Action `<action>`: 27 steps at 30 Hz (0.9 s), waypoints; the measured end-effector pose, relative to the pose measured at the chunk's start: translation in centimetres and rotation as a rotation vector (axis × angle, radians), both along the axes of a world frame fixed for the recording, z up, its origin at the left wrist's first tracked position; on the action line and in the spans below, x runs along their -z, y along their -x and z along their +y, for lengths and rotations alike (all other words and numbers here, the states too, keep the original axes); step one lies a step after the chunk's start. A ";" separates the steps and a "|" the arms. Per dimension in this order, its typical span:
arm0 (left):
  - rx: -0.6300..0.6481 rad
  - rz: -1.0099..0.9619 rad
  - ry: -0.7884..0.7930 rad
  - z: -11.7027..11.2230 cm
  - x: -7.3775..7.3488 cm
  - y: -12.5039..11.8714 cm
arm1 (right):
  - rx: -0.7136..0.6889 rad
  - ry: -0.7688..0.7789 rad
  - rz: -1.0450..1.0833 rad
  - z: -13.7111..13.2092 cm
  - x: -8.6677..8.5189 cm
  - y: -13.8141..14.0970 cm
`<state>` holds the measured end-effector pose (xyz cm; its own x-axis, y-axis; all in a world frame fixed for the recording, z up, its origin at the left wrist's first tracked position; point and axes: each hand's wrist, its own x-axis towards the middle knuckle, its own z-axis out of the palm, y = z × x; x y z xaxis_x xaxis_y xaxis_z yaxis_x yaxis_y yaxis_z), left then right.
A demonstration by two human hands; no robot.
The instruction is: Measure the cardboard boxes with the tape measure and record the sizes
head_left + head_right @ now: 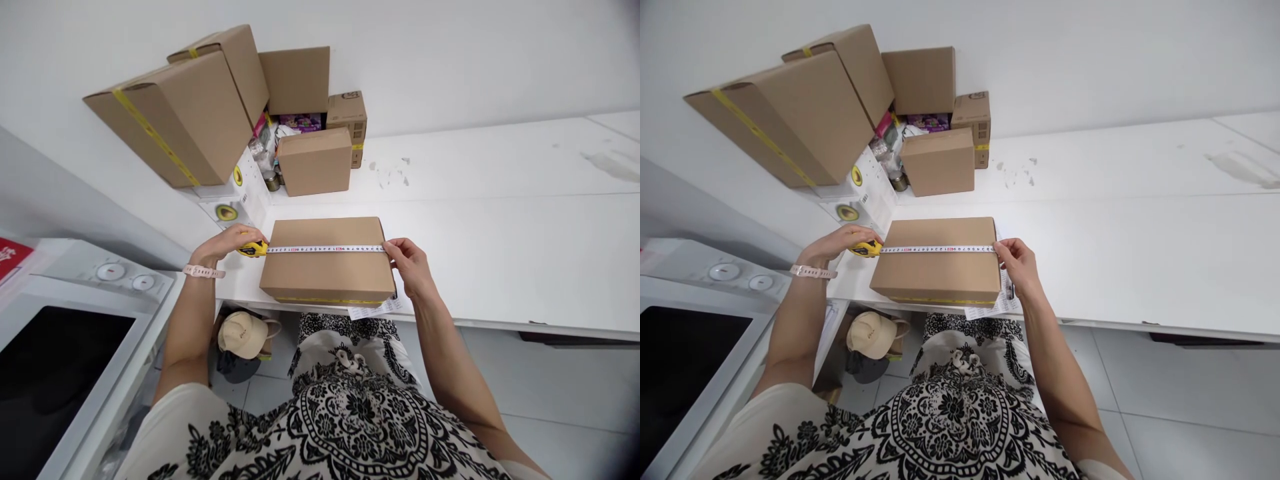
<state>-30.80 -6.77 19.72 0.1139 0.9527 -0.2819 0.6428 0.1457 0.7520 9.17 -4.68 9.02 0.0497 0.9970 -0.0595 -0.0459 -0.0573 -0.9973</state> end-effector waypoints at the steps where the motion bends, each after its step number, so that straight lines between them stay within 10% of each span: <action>1: 0.002 -0.016 0.007 0.0 0.0 -0.1 | 0.001 0.000 -0.005 0.0 0.0 0.0; 13: 0.020 0.159 -0.163 -3.5 -0.6 -1.8 | 0.022 -0.176 -0.528 -0.9 -2.0 -0.8; 20: -0.076 0.157 -0.256 -5.6 -1.6 -3.5 | -0.114 -0.079 -0.108 0.3 -4.5 -1.1; 27: -0.001 -0.368 0.099 -13.0 -1.0 -12.3 | -0.414 -0.208 0.040 4.8 -9.0 1.2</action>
<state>-18.52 -19.75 20.76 0.2241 0.9229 -0.3130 0.3319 0.2297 0.9149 7.99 0.14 18.03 -0.3535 0.9233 0.1498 -0.1003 0.1218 -0.9875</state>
